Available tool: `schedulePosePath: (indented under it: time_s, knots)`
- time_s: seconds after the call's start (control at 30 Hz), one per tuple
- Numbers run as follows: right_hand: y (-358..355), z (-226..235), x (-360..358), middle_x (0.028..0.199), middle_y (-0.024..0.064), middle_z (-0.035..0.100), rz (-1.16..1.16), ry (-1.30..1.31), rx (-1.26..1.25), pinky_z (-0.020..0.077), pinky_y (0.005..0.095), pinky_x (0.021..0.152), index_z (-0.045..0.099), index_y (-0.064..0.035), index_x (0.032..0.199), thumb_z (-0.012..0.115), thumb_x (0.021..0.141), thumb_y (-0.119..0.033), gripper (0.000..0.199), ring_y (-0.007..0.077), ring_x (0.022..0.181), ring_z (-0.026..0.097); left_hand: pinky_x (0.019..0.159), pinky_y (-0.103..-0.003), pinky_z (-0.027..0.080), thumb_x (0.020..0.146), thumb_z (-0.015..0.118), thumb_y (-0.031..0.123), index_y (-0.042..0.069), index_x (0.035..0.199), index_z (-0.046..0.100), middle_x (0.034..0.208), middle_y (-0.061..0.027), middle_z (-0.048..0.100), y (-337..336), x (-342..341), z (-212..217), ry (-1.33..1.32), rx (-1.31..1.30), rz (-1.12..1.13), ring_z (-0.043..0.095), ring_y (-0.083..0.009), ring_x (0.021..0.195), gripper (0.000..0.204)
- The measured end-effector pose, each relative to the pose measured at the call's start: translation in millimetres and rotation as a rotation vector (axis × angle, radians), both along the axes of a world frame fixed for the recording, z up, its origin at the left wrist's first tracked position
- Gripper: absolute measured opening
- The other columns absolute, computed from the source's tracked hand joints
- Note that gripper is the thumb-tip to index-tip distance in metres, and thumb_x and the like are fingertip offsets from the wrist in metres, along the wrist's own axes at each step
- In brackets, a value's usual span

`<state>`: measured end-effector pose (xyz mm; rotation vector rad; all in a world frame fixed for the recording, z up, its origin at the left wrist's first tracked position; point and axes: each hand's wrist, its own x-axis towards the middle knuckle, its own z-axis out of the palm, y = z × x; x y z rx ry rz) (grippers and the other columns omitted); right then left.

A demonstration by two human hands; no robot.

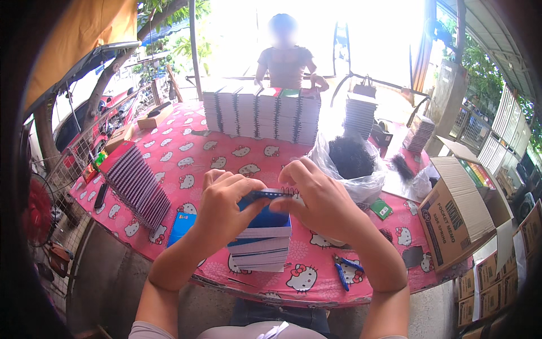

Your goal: The person assembles notebooks by sliding spiral bindings into the pre-punched holes of notebook covers and paper stacks, using pliers to trim and secure the wire, and gathering finished notebook components from a large bag.

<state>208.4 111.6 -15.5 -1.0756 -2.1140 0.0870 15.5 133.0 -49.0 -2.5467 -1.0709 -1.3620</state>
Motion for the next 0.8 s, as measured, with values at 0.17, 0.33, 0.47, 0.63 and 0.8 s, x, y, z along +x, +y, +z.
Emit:
schedulePosePath:
  time_s: [0.17,0.33,0.47,0.63,0.8]
  knots:
    - [2,-2,0,0.076,0.013,0.057,0.031,-0.01,0.019,0.0466,0.0429,0.062,0.057,-0.0014,0.079,0.062,0.084,-0.012,0.013,0.0352,0.07,0.06,0.088,-0.038,0.033,0.076,0.073,0.023,0.01,0.089,0.068,0.079,-0.0029,0.064,-4,0,2,0.006,0.019,-0.004,0.059,-0.0197,0.079,0.019]
    - [3,-14,-10,0.077,0.0132,0.059,-0.106,-0.027,0.131,0.0472,0.0409,0.061,0.06,-0.003,0.079,0.061,0.084,-0.011,0.01,0.032,0.072,0.062,0.087,-0.038,0.033,0.076,0.073,0.023,0.01,0.091,0.068,0.079,-0.0028,0.065,-4,0,0,0.02,0.035,0.015,0.058,-0.0193,0.078,0.02]
    - [41,-9,34,0.071,0.0091,0.064,-0.258,0.01,0.129,0.049,0.0312,0.057,0.065,0.0,0.084,0.055,0.086,-0.003,0.011,0.0135,0.062,0.06,0.087,-0.037,0.033,0.073,0.075,0.021,0.012,0.086,0.07,0.076,-0.0009,0.065,-2,-2,1,-0.011,0.012,-0.042,0.059,-0.0186,0.077,0.017]
    - [70,-100,121,0.086,0.0174,0.067,-0.447,-0.223,-0.805,0.0514,0.0394,0.068,0.065,0.0005,0.094,0.066,0.081,-0.044,0.047,0.0306,0.081,0.066,0.089,-0.04,0.032,0.072,0.077,0.02,0.013,0.085,0.071,0.075,0.0005,0.066,9,4,9,-0.034,-0.019,-0.128,0.059,-0.0171,0.078,0.016]
    - [43,-200,97,0.101,0.0187,0.065,-0.582,-0.596,-0.622,0.0495,0.0398,0.086,0.06,0.0008,0.104,0.077,0.062,-0.042,0.063,0.0337,0.097,0.064,0.099,-0.049,0.026,0.072,0.077,0.025,0.012,0.092,0.07,0.082,-0.0025,0.067,5,5,0,-0.093,0.084,0.049,0.059,-0.0215,0.089,0.025]
